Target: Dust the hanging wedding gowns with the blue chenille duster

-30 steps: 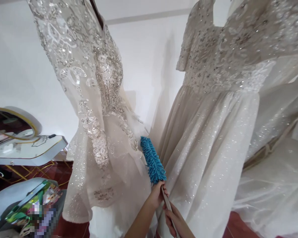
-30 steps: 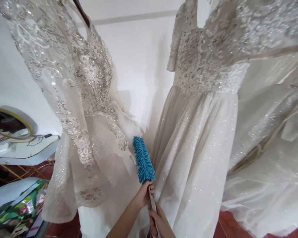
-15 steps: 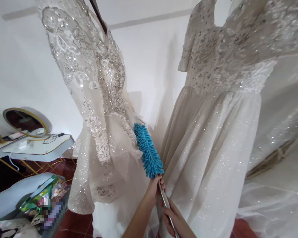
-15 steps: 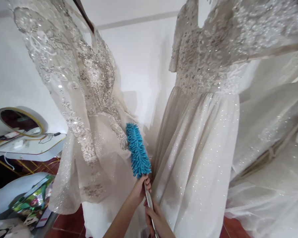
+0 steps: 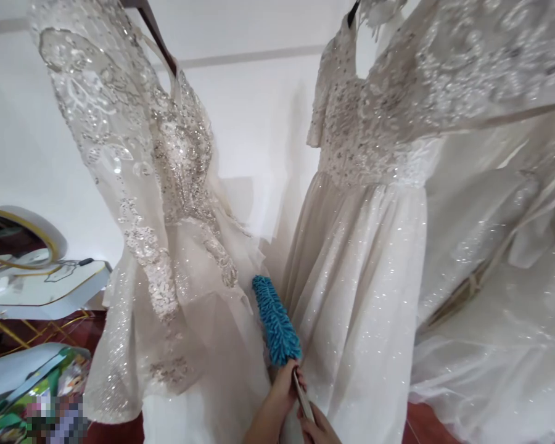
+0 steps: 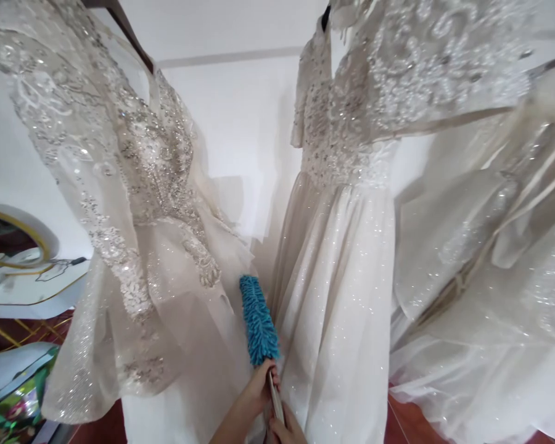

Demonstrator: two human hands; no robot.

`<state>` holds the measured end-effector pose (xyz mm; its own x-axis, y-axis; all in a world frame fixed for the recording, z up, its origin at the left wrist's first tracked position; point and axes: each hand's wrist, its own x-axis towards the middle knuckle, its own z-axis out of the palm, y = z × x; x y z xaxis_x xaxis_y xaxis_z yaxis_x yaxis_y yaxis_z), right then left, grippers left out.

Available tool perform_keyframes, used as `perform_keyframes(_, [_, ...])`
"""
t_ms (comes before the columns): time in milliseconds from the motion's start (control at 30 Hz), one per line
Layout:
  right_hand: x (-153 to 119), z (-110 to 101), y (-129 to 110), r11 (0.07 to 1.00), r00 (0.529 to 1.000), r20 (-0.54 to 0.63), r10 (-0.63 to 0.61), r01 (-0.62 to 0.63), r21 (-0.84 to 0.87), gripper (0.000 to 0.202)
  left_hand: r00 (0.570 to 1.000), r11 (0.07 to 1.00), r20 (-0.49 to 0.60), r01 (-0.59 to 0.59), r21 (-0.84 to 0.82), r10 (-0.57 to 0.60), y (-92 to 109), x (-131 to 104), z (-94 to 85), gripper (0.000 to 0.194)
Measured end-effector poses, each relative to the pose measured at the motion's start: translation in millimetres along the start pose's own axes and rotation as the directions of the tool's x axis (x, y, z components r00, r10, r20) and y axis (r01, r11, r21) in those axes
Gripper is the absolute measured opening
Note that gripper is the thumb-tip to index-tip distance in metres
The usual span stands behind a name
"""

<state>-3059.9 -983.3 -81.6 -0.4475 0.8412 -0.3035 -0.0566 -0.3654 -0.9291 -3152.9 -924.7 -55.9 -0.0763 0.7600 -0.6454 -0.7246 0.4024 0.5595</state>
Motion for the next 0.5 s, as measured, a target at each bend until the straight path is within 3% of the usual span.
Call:
perform_keyframes(100, [-16,-14,-36,0.999,0.994,-0.101,-0.042,0.044,0.011,0.053,0.974,0.996,0.215,-0.083,0.017,0.077,14,-18,37.5,0.027])
perform_keyframes(167, [-27,-23,-68,0.996,0.989,-0.126,-0.080,0.083,0.020,0.049,0.929,0.988,0.351,-0.145,0.059,0.115,31,-36,69.2,0.034])
perform_keyframes(267, [-41,-35,-119,0.978,0.975,-0.067,-0.210,0.211,0.001,0.044,0.836,0.965,0.535,-0.226,0.132,0.123,57,-68,117.6,0.039])
perform_keyframes(400, [-55,-46,-164,0.944,0.940,-0.092,-0.329,0.324,-0.060,0.041,0.730,0.932,0.652,-0.348,0.095,0.206,76,-102,163.5,0.038])
perform_keyframes(500, [-61,-52,-170,0.938,0.924,-0.164,-0.346,0.338,-0.079,0.043,0.715,0.918,0.665,-0.381,0.110,0.216,71,-106,177.0,0.040])
